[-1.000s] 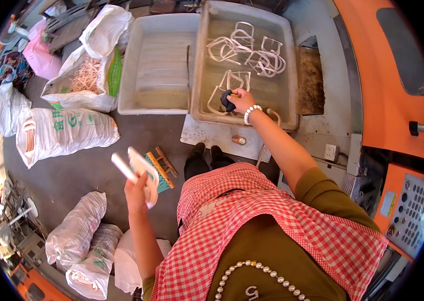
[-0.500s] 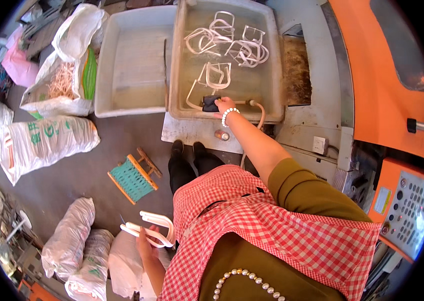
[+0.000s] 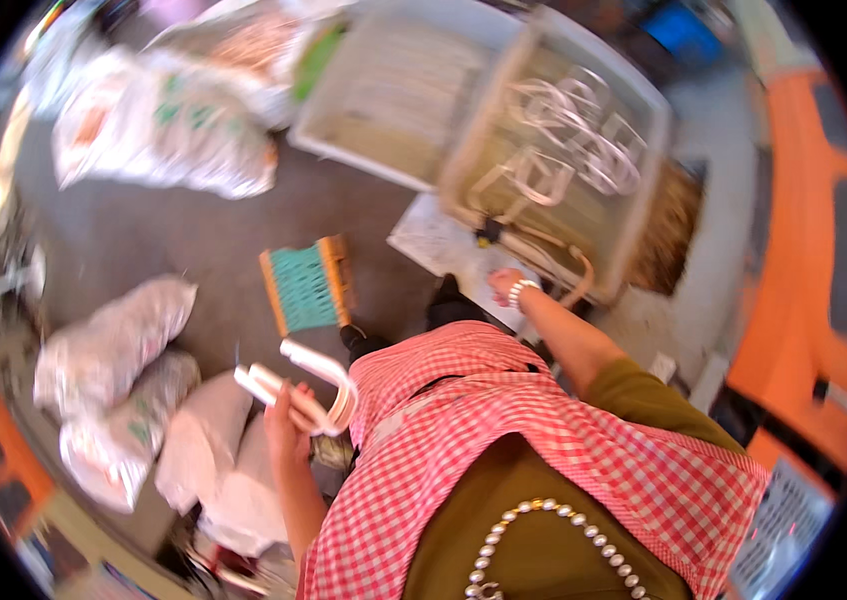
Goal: The person retrieves white plastic U-shaped components from a large white sack and ties them into bundles using green string. They then move to a workbench, pick up a spray can, and apply a substance to the ends of two plastic pieces before placing them into a clear plastic bin. The person returns to the sack to continue bundling more components.
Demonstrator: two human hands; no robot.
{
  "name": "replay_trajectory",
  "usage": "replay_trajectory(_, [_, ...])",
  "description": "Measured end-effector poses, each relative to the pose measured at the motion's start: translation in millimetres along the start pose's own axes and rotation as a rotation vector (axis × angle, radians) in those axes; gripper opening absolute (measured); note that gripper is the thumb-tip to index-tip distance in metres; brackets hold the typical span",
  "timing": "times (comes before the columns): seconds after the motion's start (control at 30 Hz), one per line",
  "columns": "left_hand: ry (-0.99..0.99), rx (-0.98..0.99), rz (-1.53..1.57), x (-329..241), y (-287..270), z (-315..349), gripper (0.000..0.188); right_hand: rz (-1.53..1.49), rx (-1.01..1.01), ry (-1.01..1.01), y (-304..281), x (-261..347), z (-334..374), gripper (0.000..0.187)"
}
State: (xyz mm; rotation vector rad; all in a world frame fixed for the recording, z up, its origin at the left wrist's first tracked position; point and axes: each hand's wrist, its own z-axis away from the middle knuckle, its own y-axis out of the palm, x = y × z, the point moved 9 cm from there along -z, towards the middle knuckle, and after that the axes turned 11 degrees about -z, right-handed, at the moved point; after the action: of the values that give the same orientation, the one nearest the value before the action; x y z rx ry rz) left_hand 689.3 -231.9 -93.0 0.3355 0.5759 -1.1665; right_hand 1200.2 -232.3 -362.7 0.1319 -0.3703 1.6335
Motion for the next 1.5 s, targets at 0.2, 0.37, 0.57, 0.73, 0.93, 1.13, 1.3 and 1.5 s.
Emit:
replay_trajectory(0.2, [0.187,0.084,0.195,-89,-39,-10,0.028,-0.084,0.144,-0.262,138,161,86,0.026])
replay_trajectory(0.37, [0.301,0.121,0.232,-156,-120,-32,0.027,0.014,0.645,-0.539,395,304,238,0.032])
replay_trajectory(0.57, [0.413,0.06,0.106,-209,-244,-55,0.021,0.053,1.074,-0.61,662,348,357,0.039])
replay_trajectory(0.73, [0.442,0.019,0.171,-222,-325,-51,0.021,0.199,1.243,-0.353,766,346,398,0.031])
replay_trajectory(0.93, [0.47,-0.101,0.476,-234,-393,-26,0.018,0.373,1.43,-0.209,835,338,466,0.032])
replay_trajectory(1.13, [0.567,-0.132,0.616,-250,-439,-6,0.017,0.455,1.579,-0.107,889,334,489,0.027])
replay_trajectory(1.3, [0.565,-0.054,0.76,-264,-455,3,0.02,0.348,1.372,-0.012,922,347,488,0.031])
replay_trajectory(1.5, [0.535,-0.035,0.849,-278,-468,-13,0.024,0.358,1.37,-0.207,947,382,473,0.023])
